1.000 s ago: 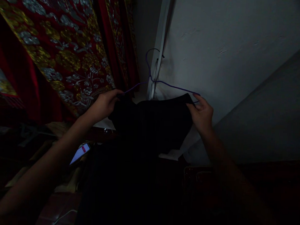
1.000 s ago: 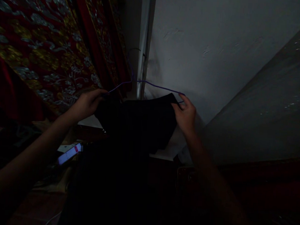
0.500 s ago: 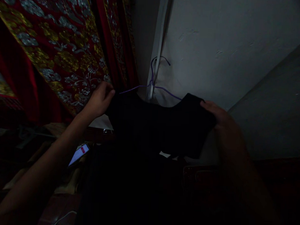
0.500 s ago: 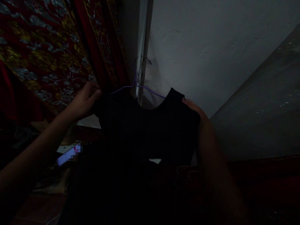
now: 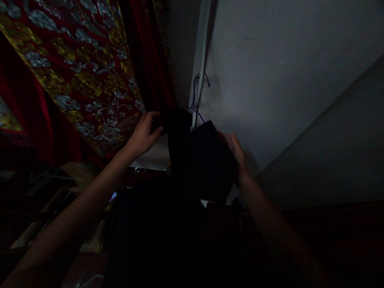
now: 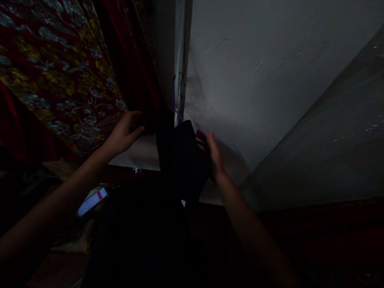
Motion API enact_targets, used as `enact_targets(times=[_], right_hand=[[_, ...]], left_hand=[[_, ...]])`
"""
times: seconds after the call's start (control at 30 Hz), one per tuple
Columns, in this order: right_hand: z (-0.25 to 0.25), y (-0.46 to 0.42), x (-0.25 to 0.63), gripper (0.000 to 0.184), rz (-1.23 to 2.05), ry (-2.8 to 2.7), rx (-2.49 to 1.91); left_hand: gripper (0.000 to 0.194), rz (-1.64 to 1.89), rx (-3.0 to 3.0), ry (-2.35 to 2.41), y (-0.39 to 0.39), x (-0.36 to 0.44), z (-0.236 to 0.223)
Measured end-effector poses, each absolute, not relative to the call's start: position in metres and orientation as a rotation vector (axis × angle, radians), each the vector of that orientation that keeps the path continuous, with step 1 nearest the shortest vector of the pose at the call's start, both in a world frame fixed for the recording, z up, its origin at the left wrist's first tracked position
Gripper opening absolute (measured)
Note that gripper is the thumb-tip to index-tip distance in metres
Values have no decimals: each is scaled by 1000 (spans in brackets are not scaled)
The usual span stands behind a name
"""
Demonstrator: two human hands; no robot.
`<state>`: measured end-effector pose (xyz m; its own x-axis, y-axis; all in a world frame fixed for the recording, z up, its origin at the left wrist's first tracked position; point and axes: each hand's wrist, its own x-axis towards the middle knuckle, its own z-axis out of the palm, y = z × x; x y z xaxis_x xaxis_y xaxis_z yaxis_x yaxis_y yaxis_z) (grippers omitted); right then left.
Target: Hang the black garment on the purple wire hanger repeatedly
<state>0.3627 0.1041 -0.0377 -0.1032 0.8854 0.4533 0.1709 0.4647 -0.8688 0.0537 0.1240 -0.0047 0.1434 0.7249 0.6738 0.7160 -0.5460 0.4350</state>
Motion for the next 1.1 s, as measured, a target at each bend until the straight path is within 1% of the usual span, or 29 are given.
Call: enact_targets(times=[0.03, 0.07, 0.2, 0.3, 0.4, 0.47, 0.6, 0.7, 0.8, 0.87, 0.93, 1.1], right_hand=[[-38, 97, 366, 69, 834, -1532, -929], [-37, 89, 371, 66, 866, -1499, -924], [-22, 61, 381, 43, 898, -1610, -1003], [-8, 49, 375, 40, 994, -1678, -1004], [-1, 42, 363, 39, 998, -1737, -983], [2, 43, 359, 40, 960, -1634, -996], [23, 60, 365, 27, 842, -1248, -983], [45, 66, 363, 23, 814, -1207, -938], [53, 57, 344, 28, 938, -1409, -917], [49, 46, 330, 33, 1047, -1613, -875], [42, 35, 319, 35, 1083, -1812, -795], [30, 17, 323, 34, 1095, -2222, -504]], left_hand=[[44, 1385, 2366, 1491, 123, 52, -8], [43, 1368, 2361, 1491, 122, 51, -13], [40, 1401, 2261, 1441, 119, 58, -24], [38, 1463, 2195, 1370, 116, 70, -22], [35, 1451, 2156, 1305, 106, 83, -13], [33, 1433, 2111, 1262, 98, 90, -5], [34, 1465, 1933, 1143, 81, 97, 11], [39, 1494, 1745, 1042, 73, 97, 24], [46, 1521, 1619, 976, 73, 96, 34], [52, 1456, 1564, 970, 77, 96, 37], [55, 1343, 1499, 975, 80, 96, 37], [38, 1224, 1211, 1048, 61, 92, 32]])
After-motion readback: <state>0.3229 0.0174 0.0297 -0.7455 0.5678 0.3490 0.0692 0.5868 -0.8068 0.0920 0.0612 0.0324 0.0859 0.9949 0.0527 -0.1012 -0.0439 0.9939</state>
